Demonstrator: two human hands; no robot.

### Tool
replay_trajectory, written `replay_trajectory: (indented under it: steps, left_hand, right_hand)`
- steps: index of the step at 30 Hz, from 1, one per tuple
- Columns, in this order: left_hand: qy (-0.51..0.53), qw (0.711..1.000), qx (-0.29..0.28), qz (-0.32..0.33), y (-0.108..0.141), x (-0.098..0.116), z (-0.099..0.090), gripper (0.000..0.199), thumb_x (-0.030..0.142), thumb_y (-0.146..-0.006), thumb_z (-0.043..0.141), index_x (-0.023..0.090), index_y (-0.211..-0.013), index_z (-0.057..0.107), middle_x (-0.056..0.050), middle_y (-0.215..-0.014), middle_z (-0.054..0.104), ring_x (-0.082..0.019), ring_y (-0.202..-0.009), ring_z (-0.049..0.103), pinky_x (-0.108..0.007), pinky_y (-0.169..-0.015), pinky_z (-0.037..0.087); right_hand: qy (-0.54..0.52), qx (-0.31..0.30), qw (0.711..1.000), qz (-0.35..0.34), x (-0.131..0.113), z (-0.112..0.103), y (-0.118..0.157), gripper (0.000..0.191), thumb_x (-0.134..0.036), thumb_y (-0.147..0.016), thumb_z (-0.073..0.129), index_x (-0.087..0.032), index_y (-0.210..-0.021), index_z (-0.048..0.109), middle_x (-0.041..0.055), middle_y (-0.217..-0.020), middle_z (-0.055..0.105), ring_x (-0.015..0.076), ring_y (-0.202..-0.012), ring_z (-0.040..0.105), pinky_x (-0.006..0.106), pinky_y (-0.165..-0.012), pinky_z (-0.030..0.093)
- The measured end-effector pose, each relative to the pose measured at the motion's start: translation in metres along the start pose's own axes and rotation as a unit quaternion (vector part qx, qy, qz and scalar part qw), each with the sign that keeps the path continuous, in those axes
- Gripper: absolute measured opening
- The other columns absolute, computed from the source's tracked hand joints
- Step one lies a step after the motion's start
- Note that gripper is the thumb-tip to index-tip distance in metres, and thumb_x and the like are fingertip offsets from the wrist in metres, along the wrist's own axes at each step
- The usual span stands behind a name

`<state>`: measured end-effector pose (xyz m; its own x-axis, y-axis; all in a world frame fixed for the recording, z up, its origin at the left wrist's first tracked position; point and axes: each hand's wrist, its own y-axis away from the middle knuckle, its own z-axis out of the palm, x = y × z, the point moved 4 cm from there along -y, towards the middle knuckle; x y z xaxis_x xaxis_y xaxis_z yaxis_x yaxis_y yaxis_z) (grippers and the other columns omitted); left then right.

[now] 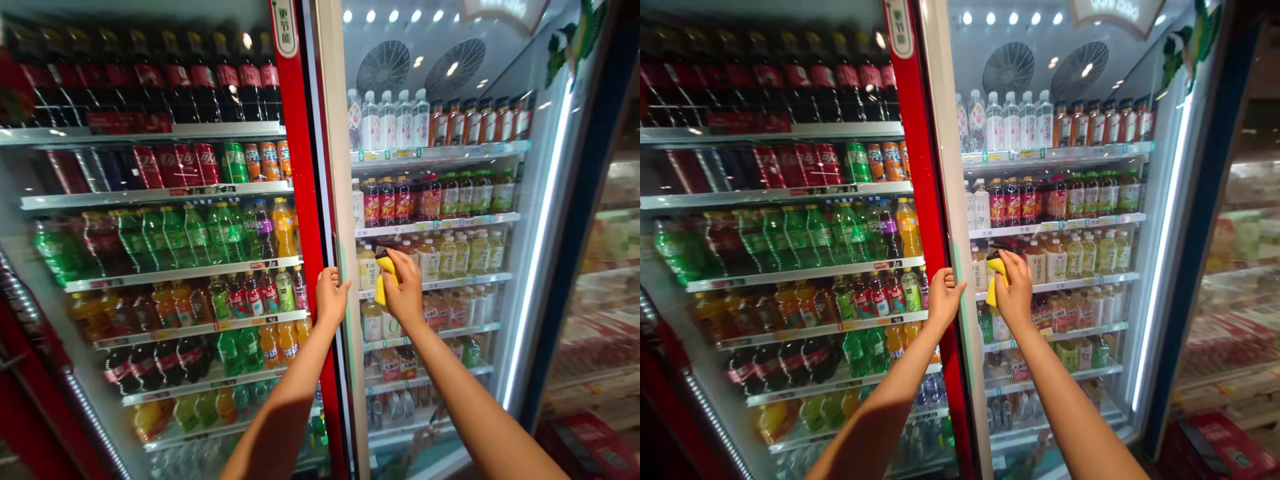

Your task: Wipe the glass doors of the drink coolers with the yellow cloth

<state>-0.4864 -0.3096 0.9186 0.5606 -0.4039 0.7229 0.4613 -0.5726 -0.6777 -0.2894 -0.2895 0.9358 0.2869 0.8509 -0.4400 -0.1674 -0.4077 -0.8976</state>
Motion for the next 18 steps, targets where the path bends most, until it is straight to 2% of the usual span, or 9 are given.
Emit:
replay_trajectory:
  steps: [3, 7, 12, 16, 18]
  left_hand:
    - [0.033, 0.999, -0.01, -0.002, 0.018, 0.015, -0.004, 0.032, 0.011, -0.075, 0.075, 0.019, -0.103, 0.061, -0.003, -0.097, 0.063, -0.013, -0.078, 0.064, -0.025, -0.067, 0.054]
    - [0.057, 0.998, -0.014, -0.003, 0.041, 0.036, -0.009, 0.032, 0.012, -0.077, 0.074, 0.02, -0.106, 0.063, -0.003, -0.098, 0.065, -0.014, -0.081, 0.065, -0.026, -0.069, 0.055]
    - [0.082, 0.996, -0.023, 0.012, 0.069, 0.063, -0.013, 0.031, 0.01, -0.078, 0.07, 0.02, -0.106, 0.064, -0.005, -0.102, 0.066, -0.016, -0.087, 0.067, -0.029, -0.075, 0.057]
    - [0.102, 0.994, -0.042, 0.019, 0.09, 0.085, -0.012, 0.028, 0.007, -0.081, 0.062, 0.019, -0.106, 0.065, -0.006, -0.102, 0.067, -0.017, -0.087, 0.068, -0.029, -0.075, 0.057]
    - [0.107, 0.993, -0.052, 0.021, 0.101, 0.095, -0.011, 0.026, 0.007, -0.082, 0.062, 0.019, -0.105, 0.066, -0.006, -0.099, 0.068, -0.018, -0.087, 0.067, -0.031, -0.077, 0.058]
  right_hand:
    - [0.017, 0.027, 0.999, -0.033, -0.022, -0.006, -0.007, 0.048, -0.023, -0.09, 0.053, -0.029, -0.137, 0.063, 0.0098, -0.135, 0.065, 0.0266, -0.127, 0.059, 0.051, -0.11, 0.042]
    - [0.044, 0.057, 0.996, -0.055, -0.043, -0.013, -0.01, 0.049, -0.022, -0.092, 0.051, -0.029, -0.14, 0.061, 0.0098, -0.139, 0.063, 0.0255, -0.131, 0.056, 0.05, -0.113, 0.039]
    - [0.119, 0.027, 0.992, -0.038, -0.065, -0.021, -0.007, 0.045, -0.034, -0.099, 0.047, -0.028, -0.142, 0.057, 0.0113, -0.146, 0.057, 0.0281, -0.136, 0.05, 0.052, -0.115, 0.036]
    - [0.192, 0.009, 0.981, -0.004, -0.089, -0.032, 0.0, 0.062, -0.052, -0.094, 0.056, -0.027, -0.151, 0.047, 0.0159, -0.154, 0.044, 0.0364, -0.14, 0.041, 0.059, -0.114, 0.035]
    - [0.209, 0.015, 0.978, 0.017, -0.1, -0.039, 0.002, 0.071, -0.055, -0.09, 0.061, -0.027, -0.153, 0.042, 0.0173, -0.155, 0.041, 0.0396, -0.14, 0.039, 0.063, -0.112, 0.034]
